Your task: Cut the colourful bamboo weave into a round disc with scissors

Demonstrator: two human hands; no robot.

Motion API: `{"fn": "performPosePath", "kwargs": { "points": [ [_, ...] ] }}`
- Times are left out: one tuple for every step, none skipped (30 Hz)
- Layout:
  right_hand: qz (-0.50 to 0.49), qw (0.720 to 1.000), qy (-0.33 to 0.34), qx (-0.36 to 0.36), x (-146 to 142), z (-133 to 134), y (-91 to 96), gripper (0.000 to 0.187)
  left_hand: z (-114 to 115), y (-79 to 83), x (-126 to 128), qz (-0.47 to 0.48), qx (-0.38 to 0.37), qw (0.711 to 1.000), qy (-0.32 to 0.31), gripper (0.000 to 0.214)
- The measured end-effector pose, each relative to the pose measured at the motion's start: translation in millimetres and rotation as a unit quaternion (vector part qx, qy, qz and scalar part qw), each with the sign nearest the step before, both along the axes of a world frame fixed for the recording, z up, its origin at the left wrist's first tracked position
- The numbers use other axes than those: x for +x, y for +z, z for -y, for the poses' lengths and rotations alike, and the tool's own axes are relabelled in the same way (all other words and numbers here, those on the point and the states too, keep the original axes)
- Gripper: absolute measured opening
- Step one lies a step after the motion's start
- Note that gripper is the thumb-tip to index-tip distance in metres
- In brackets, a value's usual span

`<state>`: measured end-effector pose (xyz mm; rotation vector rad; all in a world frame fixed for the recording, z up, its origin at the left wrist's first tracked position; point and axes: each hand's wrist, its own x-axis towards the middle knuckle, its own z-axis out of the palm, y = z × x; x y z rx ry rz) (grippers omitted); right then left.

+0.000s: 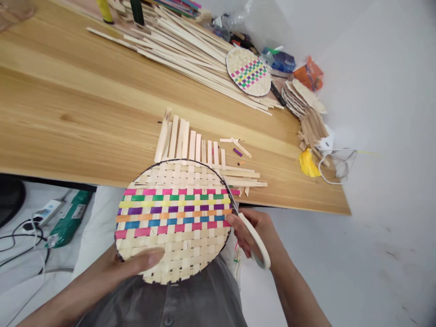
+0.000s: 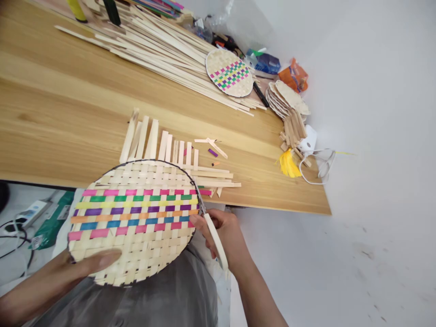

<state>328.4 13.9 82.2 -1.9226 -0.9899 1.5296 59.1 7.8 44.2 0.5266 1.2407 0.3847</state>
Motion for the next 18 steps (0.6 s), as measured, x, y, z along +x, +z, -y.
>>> {"fn": "performPosePath", "kwargs": {
  "points": [
    [0.005, 1.0, 0.004, -0.005, 0, 0, 1.5, 0.044, 2, -1.2, -2, 0.001, -0.017, 1.0, 0.023, 0.05],
    [0.012, 1.0, 0.007, -0.007, 0, 0, 2.9, 0.044, 5, -1.8, -3, 0.002, -0.033, 0.999, 0.043, 0.057],
    [0.02, 1.0, 0.01, -0.008, -1, 0, 4.0, 0.044, 7, -1.8, -4, 0.002, -0.047, 0.997, 0.054, 0.06],
    [0.028, 0.999, 0.013, -0.008, -1, 1, 4.7, 0.044, 8, -1.2, -4, 0.002, -0.058, 0.997, 0.056, 0.06],
    [0.029, 0.999, 0.017, -0.009, 0, 2, 5.1, 0.045, 9, -0.2, -4, 0.001, -0.064, 0.997, 0.049, 0.056],
    [0.024, 0.999, 0.022, -0.011, 0, 3, 5.3, 0.045, 10, 1.0, -5, 0.001, -0.064, 0.997, 0.038, 0.051],
    [0.014, 0.999, 0.027, -0.013, 1, 5, 5.3, 0.046, 9, 2.3, -5, 0.004, -0.06, 0.998, 0.029, 0.045],
    [0.0, 0.999, 0.032, -0.015, 2, 6, 5.4, 0.047, 8, 3.2, -5, 0.007, -0.057, 0.998, 0.024, 0.041],
    [-0.016, 0.999, 0.039, -0.019, 3, 6, 5.8, 0.048, 7, 3.8, -5, 0.008, -0.051, 0.998, 0.025, 0.038],
    [-0.03, 0.998, 0.048, -0.021, 5, 7, 6.7, 0.049, 5, 4.0, -6, 0.007, -0.046, 0.998, 0.029, 0.036],
    [-0.037, 0.997, 0.06, -0.018, 5, 7, 8.1, 0.05, 4, 3.7, -7, 0.006, -0.041, 0.999, 0.032, 0.035],
    [-0.036, 0.997, 0.075, -0.01, 6, 6, 10.1, 0.05, 3, 3.1, -8, 0.006, -0.036, 0.999, 0.031, 0.035],
    [-0.028, 0.996, 0.09, 0.001, 5, 5, 12.5, 0.05, 2, 2.4, -9, 0.006, -0.033, 0.999, 0.025, 0.035],
    [-0.017, 0.994, 0.106, 0.015, 5, 4, 15.0, 0.051, 2, 1.7, -10, 0.005, -0.032, 0.999, 0.015, 0.036],
    [-0.007, 0.992, 0.119, 0.027, 4, 2, 17.4, 0.051, 2, 1.3, -11, 0.004, -0.032, 0.999, 0.003, 0.036],
    [0.0, 0.991, 0.126, 0.037, 2, 0, 19.4, 0.051, 3, 1.1, -12, 0.001, -0.033, 0.999, -0.008, 0.035],
    [0.001, 0.991, 0.128, 0.041, 1, -1, 20.9, 0.052, 3, 1.2, -12, -0.001, -0.032, 0.999, -0.019, 0.034],
    [-0.001, 0.991, 0.125, 0.042, 0, -2, 21.8, 0.053, 3, 1.6, -13, -0.001, -0.029, 0.999, -0.03, 0.034]
  ]
}}
